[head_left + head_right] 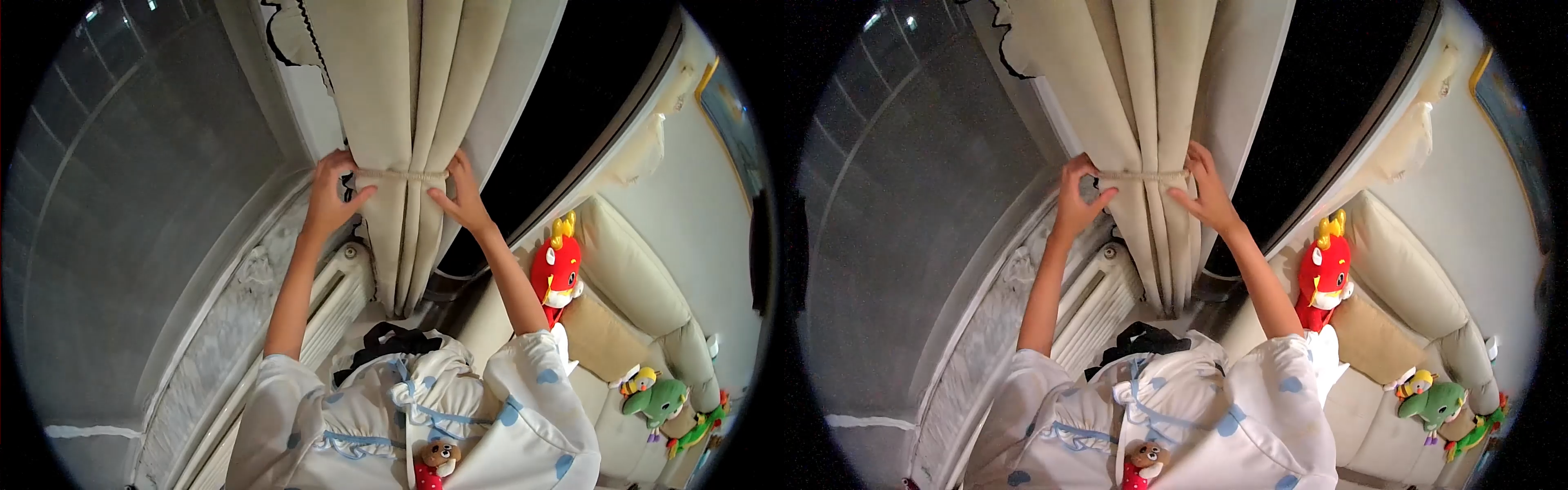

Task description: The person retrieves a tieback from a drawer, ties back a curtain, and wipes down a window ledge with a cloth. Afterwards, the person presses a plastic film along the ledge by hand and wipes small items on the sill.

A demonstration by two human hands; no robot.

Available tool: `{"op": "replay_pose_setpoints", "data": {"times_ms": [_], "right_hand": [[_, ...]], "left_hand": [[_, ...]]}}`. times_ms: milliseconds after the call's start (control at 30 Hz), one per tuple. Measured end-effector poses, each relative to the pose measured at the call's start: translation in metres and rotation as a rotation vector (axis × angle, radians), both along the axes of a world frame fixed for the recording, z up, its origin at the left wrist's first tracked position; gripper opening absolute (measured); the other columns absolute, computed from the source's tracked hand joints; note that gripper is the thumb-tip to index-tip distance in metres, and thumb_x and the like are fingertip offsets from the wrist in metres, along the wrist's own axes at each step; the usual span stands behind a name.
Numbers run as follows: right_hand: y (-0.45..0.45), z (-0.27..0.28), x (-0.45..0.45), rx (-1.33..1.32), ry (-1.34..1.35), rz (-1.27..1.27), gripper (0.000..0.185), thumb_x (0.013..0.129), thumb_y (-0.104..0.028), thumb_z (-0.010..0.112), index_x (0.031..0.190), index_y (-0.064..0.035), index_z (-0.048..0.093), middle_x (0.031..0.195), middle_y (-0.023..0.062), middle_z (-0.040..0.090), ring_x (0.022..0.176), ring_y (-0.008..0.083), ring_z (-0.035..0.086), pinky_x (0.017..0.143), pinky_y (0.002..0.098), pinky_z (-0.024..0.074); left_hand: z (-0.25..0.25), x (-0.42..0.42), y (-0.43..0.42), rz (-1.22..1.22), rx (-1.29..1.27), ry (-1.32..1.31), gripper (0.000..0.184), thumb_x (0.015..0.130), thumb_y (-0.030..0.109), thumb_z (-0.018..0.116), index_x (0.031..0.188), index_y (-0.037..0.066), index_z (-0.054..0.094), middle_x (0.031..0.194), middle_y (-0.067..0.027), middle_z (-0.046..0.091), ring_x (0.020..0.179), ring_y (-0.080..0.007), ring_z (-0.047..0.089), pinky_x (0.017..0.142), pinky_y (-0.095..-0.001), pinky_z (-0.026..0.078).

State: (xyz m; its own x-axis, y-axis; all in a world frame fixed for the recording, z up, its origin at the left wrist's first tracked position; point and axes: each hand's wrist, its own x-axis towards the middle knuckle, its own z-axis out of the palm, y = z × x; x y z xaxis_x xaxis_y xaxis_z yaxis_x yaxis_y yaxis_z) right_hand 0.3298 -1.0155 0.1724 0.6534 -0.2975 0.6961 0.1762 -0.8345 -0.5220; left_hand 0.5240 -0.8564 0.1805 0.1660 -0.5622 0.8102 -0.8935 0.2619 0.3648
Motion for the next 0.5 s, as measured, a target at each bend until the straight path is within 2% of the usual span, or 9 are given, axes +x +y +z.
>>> {"op": "replay_pose_setpoints", "data": {"times_ms": [167, 233, 267, 367, 400, 467, 500], "right_hand": [[0.003, -0.015, -0.006, -0.035, 0.044, 0.042, 0.044, 0.082, -0.024, 0.056, 0.116, -0.0011, 0.042, 0.133, 0.0188, 0.027, 0.123, 0.0348, 0.029, 0.099, 0.0396, 0.0281], [0.007, -0.017, -0.007, 0.058, 0.079, 0.008, 0.035, 0.082, -0.014, 0.049, 0.113, 0.0011, 0.043, 0.134, 0.0215, 0.027, 0.121, 0.0353, 0.032, 0.098, 0.0375, 0.0297], [0.008, -0.019, -0.008, 0.05, 0.073, 0.009, 0.035, 0.082, -0.014, 0.049, 0.113, 0.0011, 0.043, 0.134, 0.0215, 0.027, 0.121, 0.0353, 0.032, 0.098, 0.0375, 0.0297], [0.008, -0.036, -0.003, 0.033, -0.029, 0.029, 0.037, 0.071, 0.002, 0.037, 0.107, 0.0029, 0.047, 0.131, 0.0228, 0.034, 0.112, 0.0383, 0.042, 0.093, 0.0365, 0.0344], [0.008, -0.042, -0.004, 0.034, -0.03, 0.028, 0.037, 0.071, 0.002, 0.037, 0.107, 0.0029, 0.047, 0.131, 0.0228, 0.034, 0.112, 0.0383, 0.042, 0.093, 0.0365, 0.0344], [0.015, -0.053, -0.005, 0.323, 0.072, 0.01, 0.036, 0.071, 0.003, 0.036, 0.104, 0.0033, 0.047, 0.129, 0.0215, 0.037, 0.108, 0.037, 0.045, 0.091, 0.0372, 0.0359], [0.016, -0.057, -0.001, 0.326, 0.07, 0.007, 0.036, 0.071, 0.003, 0.036, 0.104, 0.0033, 0.047, 0.129, 0.0215, 0.037, 0.108, 0.037, 0.045, 0.091, 0.0372, 0.0359]], "left_hand": [[-0.025, -0.007, 0.008, -0.037, 0.005, 0.067, 0.037, 0.067, 0.016, 0.072, 0.095, 0.008, 0.048, 0.105, -0.0107, 0.052, 0.106, -0.0326, 0.043, 0.095, -0.0458, 0.031], [-0.031, -0.006, 0.008, 0.0, 0.03, 0.013, 0.033, 0.068, 0.015, 0.07, 0.092, 0.008, 0.049, 0.104, -0.0099, 0.052, 0.106, -0.0323, 0.043, 0.098, -0.046, 0.029], [-0.033, -0.006, 0.008, 0.002, 0.022, 0.007, 0.033, 0.068, 0.015, 0.07, 0.092, 0.008, 0.049, 0.104, -0.0099, 0.052, 0.106, -0.0323, 0.043, 0.098, -0.046, 0.029], [-0.046, -0.005, 0.008, -0.063, 0.048, 0.008, 0.029, 0.068, 0.012, 0.069, 0.09, 0.008, 0.05, 0.096, -0.0089, 0.052, 0.104, -0.031, 0.044, 0.1, -0.0464, 0.027], [-0.05, -0.004, 0.006, -0.064, 0.049, 0.006, 0.029, 0.068, 0.012, 0.069, 0.09, 0.008, 0.05, 0.096, -0.0089, 0.052, 0.104, -0.031, 0.044, 0.1, -0.0464, 0.027], [-0.058, -0.005, 0.005, -0.062, 0.061, 0.087, 0.028, 0.068, 0.01, 0.067, 0.089, 0.008, 0.049, 0.094, -0.0086, 0.052, 0.102, -0.0298, 0.045, 0.098, -0.0445, 0.029], [-0.063, -0.003, 0.005, -0.065, 0.064, 0.086, 0.028, 0.068, 0.01, 0.067, 0.089, 0.008, 0.049, 0.094, -0.0086, 0.052, 0.102, -0.0298, 0.045, 0.098, -0.0445, 0.029]]}}
